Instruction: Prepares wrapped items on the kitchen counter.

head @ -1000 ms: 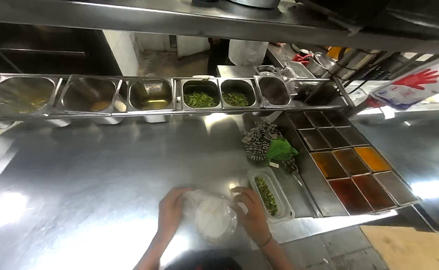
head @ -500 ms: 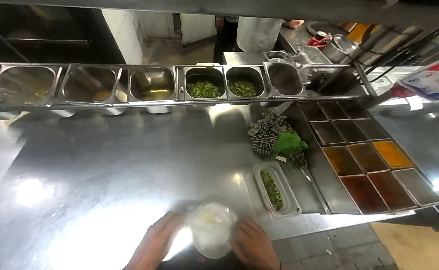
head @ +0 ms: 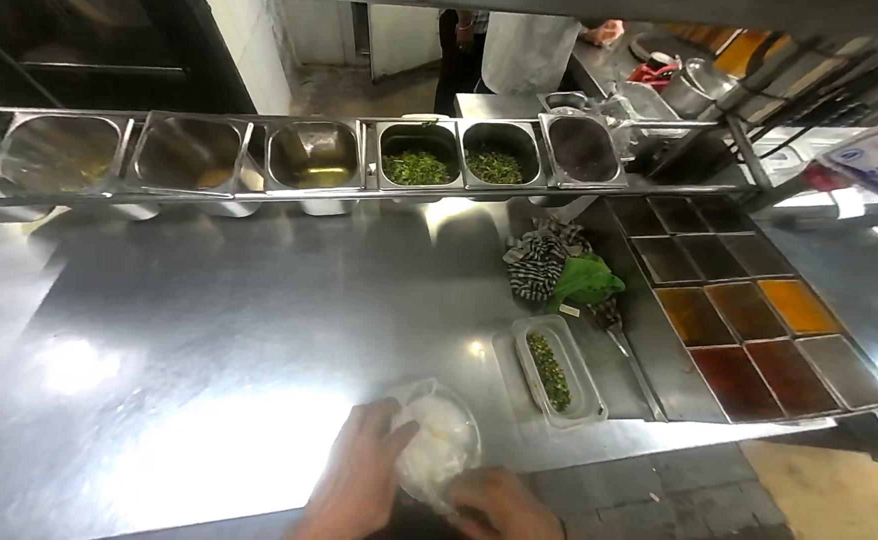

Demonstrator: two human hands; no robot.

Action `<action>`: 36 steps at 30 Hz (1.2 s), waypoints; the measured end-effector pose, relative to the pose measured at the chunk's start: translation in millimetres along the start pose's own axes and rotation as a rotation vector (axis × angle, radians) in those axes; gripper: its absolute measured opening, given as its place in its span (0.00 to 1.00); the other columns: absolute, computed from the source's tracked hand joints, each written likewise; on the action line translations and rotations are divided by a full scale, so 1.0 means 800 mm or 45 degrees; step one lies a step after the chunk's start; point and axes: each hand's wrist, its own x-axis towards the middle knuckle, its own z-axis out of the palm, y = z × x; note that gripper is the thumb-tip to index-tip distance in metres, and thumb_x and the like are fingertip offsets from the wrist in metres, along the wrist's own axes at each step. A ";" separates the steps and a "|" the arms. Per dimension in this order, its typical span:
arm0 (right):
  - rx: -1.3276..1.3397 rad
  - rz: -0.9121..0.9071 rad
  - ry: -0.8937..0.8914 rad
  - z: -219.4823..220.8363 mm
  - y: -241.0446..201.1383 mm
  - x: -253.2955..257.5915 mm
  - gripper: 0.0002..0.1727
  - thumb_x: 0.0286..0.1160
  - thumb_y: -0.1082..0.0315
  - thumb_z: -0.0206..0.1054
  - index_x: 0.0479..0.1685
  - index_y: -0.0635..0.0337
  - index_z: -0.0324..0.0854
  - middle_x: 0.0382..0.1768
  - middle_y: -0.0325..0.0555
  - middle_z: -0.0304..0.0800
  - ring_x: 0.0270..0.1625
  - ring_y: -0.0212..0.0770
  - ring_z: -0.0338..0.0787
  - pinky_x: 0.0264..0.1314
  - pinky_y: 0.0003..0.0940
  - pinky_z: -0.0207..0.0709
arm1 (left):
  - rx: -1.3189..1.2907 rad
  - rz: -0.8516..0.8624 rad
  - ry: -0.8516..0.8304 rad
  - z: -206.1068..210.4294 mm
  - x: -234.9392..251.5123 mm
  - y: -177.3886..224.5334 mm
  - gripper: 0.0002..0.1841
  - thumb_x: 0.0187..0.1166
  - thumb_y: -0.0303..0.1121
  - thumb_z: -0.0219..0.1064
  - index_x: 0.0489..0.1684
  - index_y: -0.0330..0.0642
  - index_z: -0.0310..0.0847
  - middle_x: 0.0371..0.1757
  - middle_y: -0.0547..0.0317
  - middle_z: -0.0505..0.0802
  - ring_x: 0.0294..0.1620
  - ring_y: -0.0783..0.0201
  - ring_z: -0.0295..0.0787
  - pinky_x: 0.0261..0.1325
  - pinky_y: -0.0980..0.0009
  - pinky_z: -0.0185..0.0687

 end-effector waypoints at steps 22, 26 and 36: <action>-0.607 -0.039 0.385 -0.022 0.069 0.048 0.07 0.77 0.64 0.66 0.38 0.51 0.90 0.47 0.46 0.90 0.31 0.41 0.91 0.26 0.37 0.86 | -0.654 -0.702 -0.721 -0.024 -0.076 -0.060 0.12 0.83 0.32 0.66 0.53 0.32 0.89 0.50 0.38 0.94 0.52 0.43 0.93 0.62 0.42 0.83; -0.528 0.035 0.461 -0.019 0.065 0.048 0.10 0.80 0.63 0.66 0.52 0.49 0.92 0.66 0.49 0.87 0.34 0.40 0.92 0.32 0.38 0.88 | -0.298 -0.851 -0.655 -0.041 -0.038 -0.036 0.17 0.86 0.32 0.57 0.68 0.46 0.85 0.62 0.43 0.91 0.64 0.41 0.88 0.67 0.38 0.81; -0.320 0.721 0.209 -0.054 0.051 0.113 0.19 0.88 0.54 0.58 0.62 0.51 0.90 0.53 0.49 0.95 0.55 0.50 0.93 0.61 0.54 0.82 | -0.790 -0.735 -0.395 0.036 0.070 -0.044 0.13 0.86 0.36 0.63 0.57 0.40 0.88 0.49 0.53 0.94 0.48 0.63 0.91 0.59 0.63 0.85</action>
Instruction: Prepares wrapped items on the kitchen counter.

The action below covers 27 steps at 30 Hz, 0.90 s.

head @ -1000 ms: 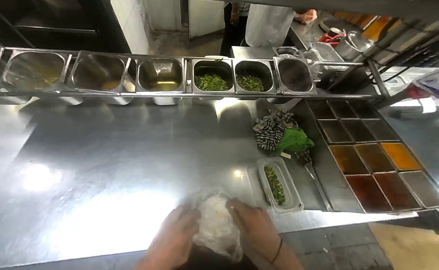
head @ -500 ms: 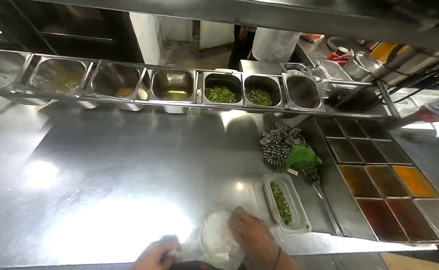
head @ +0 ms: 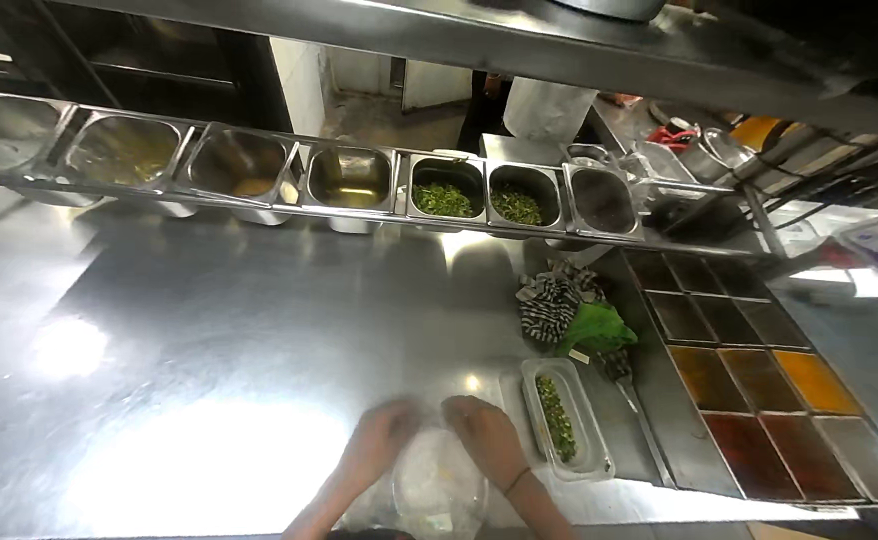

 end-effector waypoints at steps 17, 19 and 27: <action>0.519 0.031 0.079 0.012 0.062 0.018 0.12 0.80 0.69 0.62 0.48 0.58 0.92 0.45 0.45 0.92 0.43 0.35 0.89 0.50 0.35 0.83 | 0.229 0.418 -0.422 -0.001 0.055 0.005 0.19 0.94 0.41 0.52 0.69 0.46 0.87 0.70 0.47 0.86 0.76 0.53 0.79 0.83 0.56 0.68; 0.617 -0.007 0.198 0.008 0.060 0.020 0.12 0.80 0.70 0.61 0.47 0.58 0.92 0.42 0.43 0.90 0.34 0.31 0.85 0.38 0.29 0.81 | 0.256 0.422 -0.482 -0.004 0.061 0.008 0.21 0.94 0.42 0.52 0.68 0.43 0.87 0.73 0.43 0.84 0.78 0.48 0.75 0.85 0.53 0.64; 0.074 -0.016 0.072 0.011 0.046 0.017 0.16 0.80 0.72 0.60 0.53 0.52 0.95 0.55 0.55 0.91 0.60 0.51 0.90 0.67 0.49 0.81 | 0.421 0.337 -0.370 -0.011 0.056 0.022 0.21 0.92 0.46 0.54 0.56 0.38 0.86 0.71 0.42 0.81 0.76 0.46 0.74 0.81 0.53 0.68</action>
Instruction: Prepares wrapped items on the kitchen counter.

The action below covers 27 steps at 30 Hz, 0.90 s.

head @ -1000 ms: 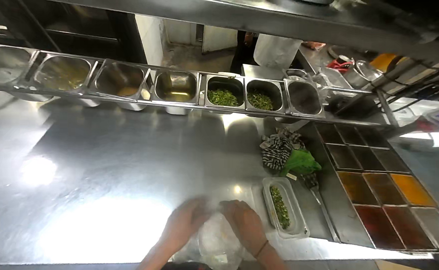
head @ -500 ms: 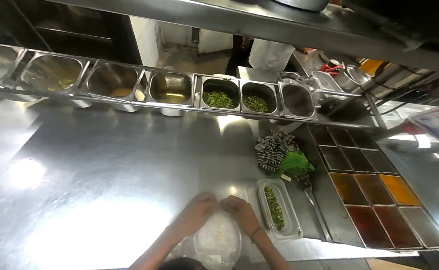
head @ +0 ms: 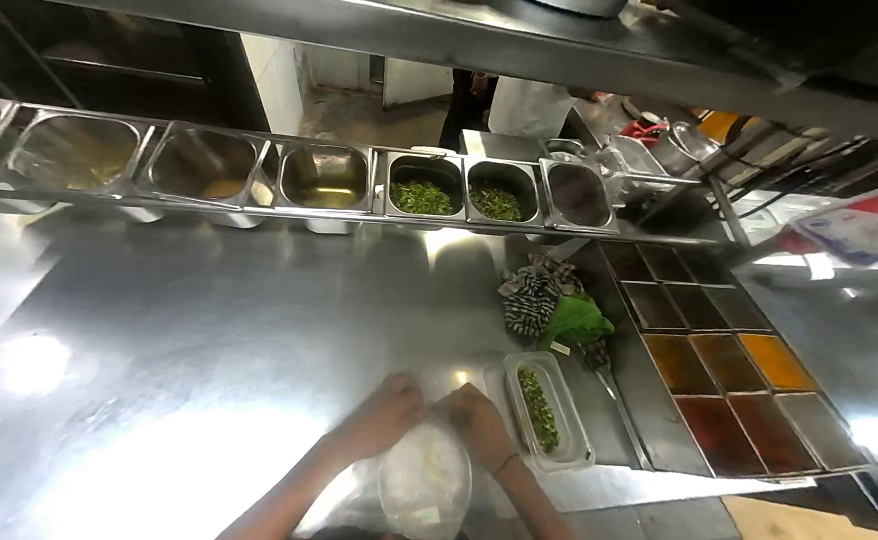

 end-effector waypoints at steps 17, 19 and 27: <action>1.138 -0.368 -0.342 0.012 0.037 -0.001 0.14 0.78 0.75 0.60 0.60 0.64 0.80 0.56 0.42 0.90 0.59 0.34 0.87 0.64 0.35 0.82 | -0.822 0.080 0.282 0.013 -0.041 -0.052 0.10 0.78 0.36 0.72 0.43 0.38 0.83 0.52 0.59 0.88 0.47 0.72 0.84 0.52 0.74 0.81; 1.036 -0.358 -0.355 0.008 0.036 0.001 0.18 0.80 0.76 0.60 0.67 0.66 0.79 0.56 0.43 0.90 0.57 0.33 0.88 0.64 0.34 0.82 | -0.843 0.097 0.312 0.014 -0.045 -0.042 0.09 0.78 0.34 0.73 0.44 0.38 0.83 0.54 0.59 0.90 0.48 0.72 0.86 0.52 0.73 0.84; 1.444 -0.536 -0.145 0.020 0.034 0.010 0.11 0.83 0.65 0.61 0.39 0.52 0.90 0.53 0.40 0.93 0.66 0.40 0.87 0.74 0.41 0.77 | -1.080 0.181 0.507 0.030 -0.037 -0.033 0.04 0.77 0.27 0.71 0.41 0.41 0.81 0.46 0.63 0.90 0.45 0.71 0.87 0.51 0.72 0.85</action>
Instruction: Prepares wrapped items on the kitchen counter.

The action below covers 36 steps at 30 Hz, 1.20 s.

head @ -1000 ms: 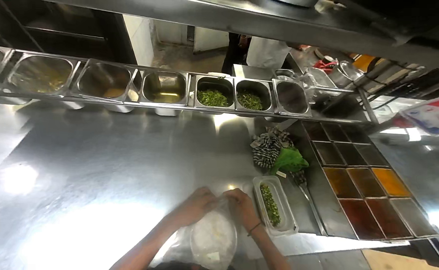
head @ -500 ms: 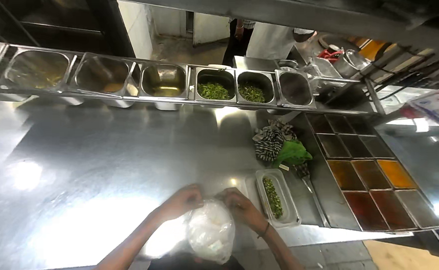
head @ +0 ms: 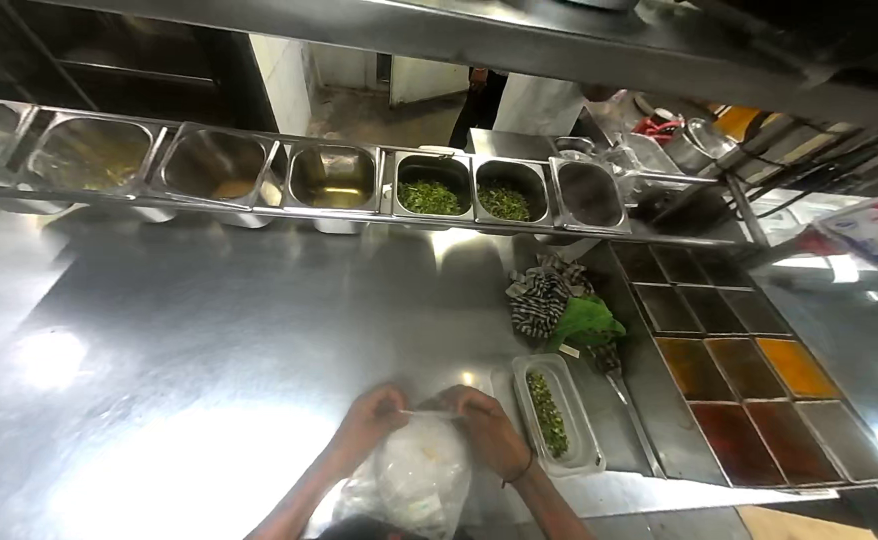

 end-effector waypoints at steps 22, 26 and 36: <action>-1.051 -0.146 0.053 0.006 -0.012 -0.092 0.13 0.80 0.60 0.71 0.39 0.64 0.85 0.40 0.51 0.88 0.32 0.33 0.86 0.31 0.25 0.82 | 0.964 0.139 -0.406 -0.021 -0.067 0.014 0.14 0.82 0.41 0.71 0.45 0.38 0.89 0.46 0.47 0.89 0.45 0.55 0.88 0.53 0.60 0.87; -1.103 -0.200 0.105 0.022 -0.007 -0.129 0.14 0.83 0.58 0.69 0.41 0.61 0.84 0.48 0.49 0.89 0.41 0.31 0.90 0.41 0.22 0.86 | 1.084 0.243 -0.409 -0.021 -0.086 0.012 0.12 0.85 0.42 0.67 0.47 0.44 0.89 0.48 0.51 0.90 0.52 0.56 0.89 0.57 0.60 0.88; -1.205 0.078 0.019 0.038 -0.009 -0.146 0.37 0.56 0.48 0.87 0.65 0.58 0.84 0.58 0.61 0.83 0.49 0.47 0.92 0.44 0.41 0.92 | 1.332 0.344 -0.618 -0.016 -0.078 0.028 0.17 0.83 0.50 0.67 0.46 0.45 0.85 0.83 0.60 0.79 0.88 0.54 0.65 0.87 0.54 0.65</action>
